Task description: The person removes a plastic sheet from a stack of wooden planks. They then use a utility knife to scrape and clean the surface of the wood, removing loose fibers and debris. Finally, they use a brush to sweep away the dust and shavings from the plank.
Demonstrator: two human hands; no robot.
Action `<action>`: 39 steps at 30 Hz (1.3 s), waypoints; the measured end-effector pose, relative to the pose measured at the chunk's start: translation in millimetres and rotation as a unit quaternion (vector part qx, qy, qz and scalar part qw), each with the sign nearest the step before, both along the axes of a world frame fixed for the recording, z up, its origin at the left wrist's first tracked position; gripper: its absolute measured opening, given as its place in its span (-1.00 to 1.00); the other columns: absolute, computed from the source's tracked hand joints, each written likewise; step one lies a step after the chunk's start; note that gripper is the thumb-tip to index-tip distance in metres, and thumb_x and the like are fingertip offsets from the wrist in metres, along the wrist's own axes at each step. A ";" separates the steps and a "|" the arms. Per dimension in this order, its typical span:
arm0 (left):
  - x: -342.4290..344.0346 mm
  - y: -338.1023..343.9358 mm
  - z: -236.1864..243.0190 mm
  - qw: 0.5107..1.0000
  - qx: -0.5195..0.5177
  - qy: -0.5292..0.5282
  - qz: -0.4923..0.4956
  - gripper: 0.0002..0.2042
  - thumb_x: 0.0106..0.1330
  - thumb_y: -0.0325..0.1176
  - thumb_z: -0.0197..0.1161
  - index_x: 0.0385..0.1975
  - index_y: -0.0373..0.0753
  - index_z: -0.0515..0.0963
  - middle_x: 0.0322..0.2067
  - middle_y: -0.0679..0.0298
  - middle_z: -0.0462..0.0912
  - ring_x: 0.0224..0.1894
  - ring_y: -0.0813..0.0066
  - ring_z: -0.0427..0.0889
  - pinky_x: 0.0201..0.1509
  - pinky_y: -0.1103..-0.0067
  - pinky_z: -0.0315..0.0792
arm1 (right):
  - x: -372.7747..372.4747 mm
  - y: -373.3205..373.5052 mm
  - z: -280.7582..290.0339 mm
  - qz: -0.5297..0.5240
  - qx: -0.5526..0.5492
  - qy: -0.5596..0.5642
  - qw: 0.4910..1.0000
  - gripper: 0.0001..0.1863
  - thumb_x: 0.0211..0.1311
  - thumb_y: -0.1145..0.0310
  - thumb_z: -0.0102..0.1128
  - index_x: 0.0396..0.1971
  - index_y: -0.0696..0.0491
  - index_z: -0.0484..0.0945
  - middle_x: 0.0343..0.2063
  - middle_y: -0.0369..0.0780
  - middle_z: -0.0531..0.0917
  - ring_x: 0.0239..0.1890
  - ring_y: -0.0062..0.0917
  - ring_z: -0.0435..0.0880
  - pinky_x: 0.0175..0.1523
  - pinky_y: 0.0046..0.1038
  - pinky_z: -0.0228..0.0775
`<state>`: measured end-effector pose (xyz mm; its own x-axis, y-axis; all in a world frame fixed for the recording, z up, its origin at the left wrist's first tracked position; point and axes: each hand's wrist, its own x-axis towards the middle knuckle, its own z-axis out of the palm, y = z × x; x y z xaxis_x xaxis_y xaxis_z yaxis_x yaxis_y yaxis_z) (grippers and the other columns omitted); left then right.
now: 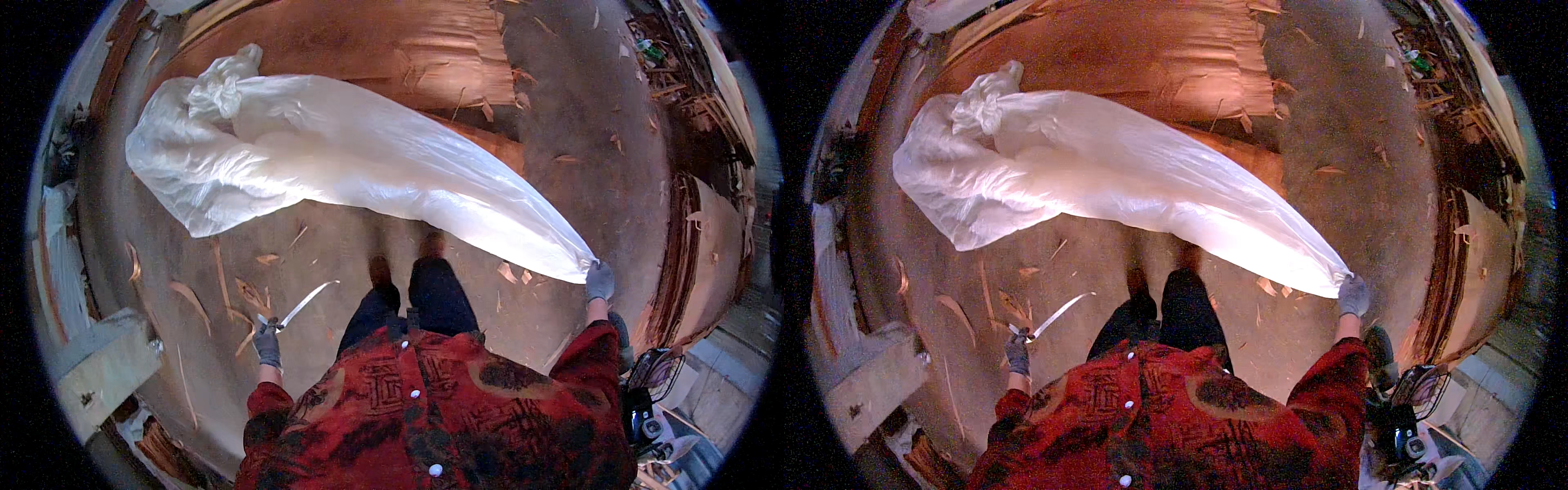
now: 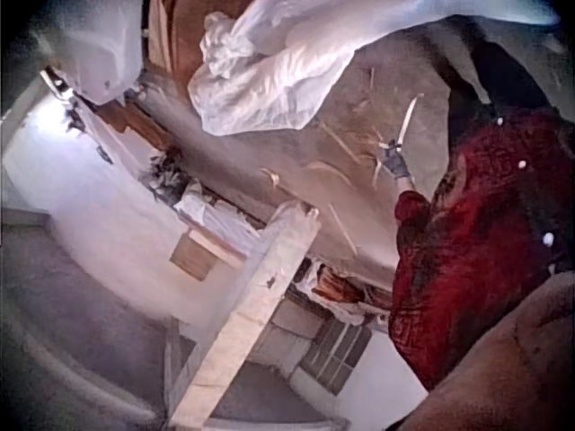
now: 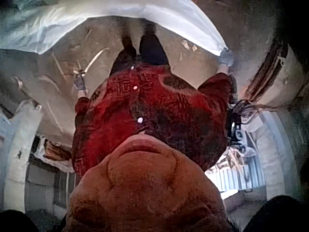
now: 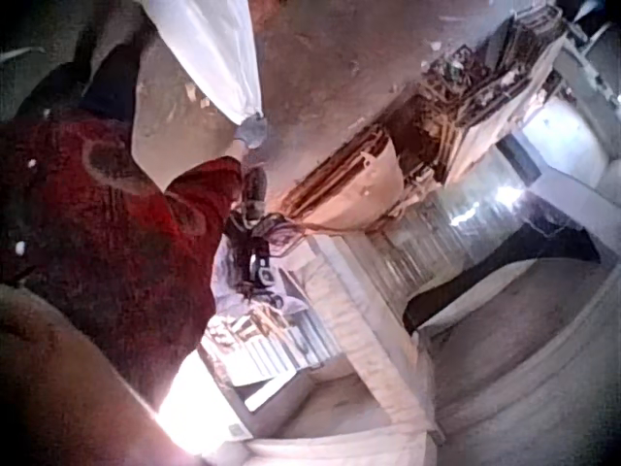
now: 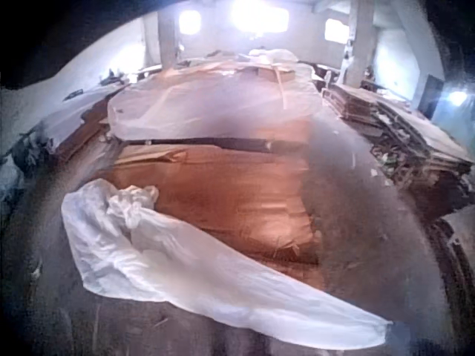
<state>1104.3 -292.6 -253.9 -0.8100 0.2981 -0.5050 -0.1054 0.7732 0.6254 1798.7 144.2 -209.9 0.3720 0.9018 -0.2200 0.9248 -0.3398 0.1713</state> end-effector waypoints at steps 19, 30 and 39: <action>299.1 -40.2 32.3 0.972 -0.178 -0.062 0.141 -0.70 -0.01 -0.27 0.31 -0.36 -0.39 0.61 -0.53 0.27 0.56 -0.51 0.45 0.45 -0.39 0.57 0.38 | 92.3 79.4 -218.1 0.140 -0.308 0.078 0.938 -0.70 0.01 0.23 0.07 -0.29 0.05 0.62 -0.24 0.00 0.59 -0.18 -0.13 0.59 -0.05 -0.23 0.42; 297.2 -13.7 -4.8 0.952 -0.207 -0.133 0.181 -0.81 0.07 -0.29 0.30 -0.43 -0.28 0.58 -0.51 0.34 0.57 -0.44 0.56 0.48 -0.33 0.60 0.34 | 52.4 108.9 -328.7 0.172 -0.115 0.080 0.975 -0.23 0.04 0.08 0.19 0.17 0.21 0.15 0.12 0.11 0.32 0.16 -0.12 0.33 0.19 -0.28 0.23; 299.4 -68.8 -33.5 0.932 -0.342 -0.088 0.083 -0.70 0.16 -0.19 0.22 -0.38 -0.36 0.60 -0.55 0.22 0.62 -0.52 0.45 0.53 -0.36 0.55 0.41 | -227.2 190.6 -433.2 0.274 -0.067 0.216 0.935 0.03 -0.04 -0.08 0.24 0.30 0.10 -0.13 0.25 0.05 0.10 0.21 -0.09 0.26 0.17 -0.25 0.23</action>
<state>1403.6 -361.4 -287.4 -0.7037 -0.2640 -0.6597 -0.3138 0.9484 -0.0449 1571.6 334.7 -643.1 -0.2876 0.8847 -0.3667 0.9463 0.2034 -0.2514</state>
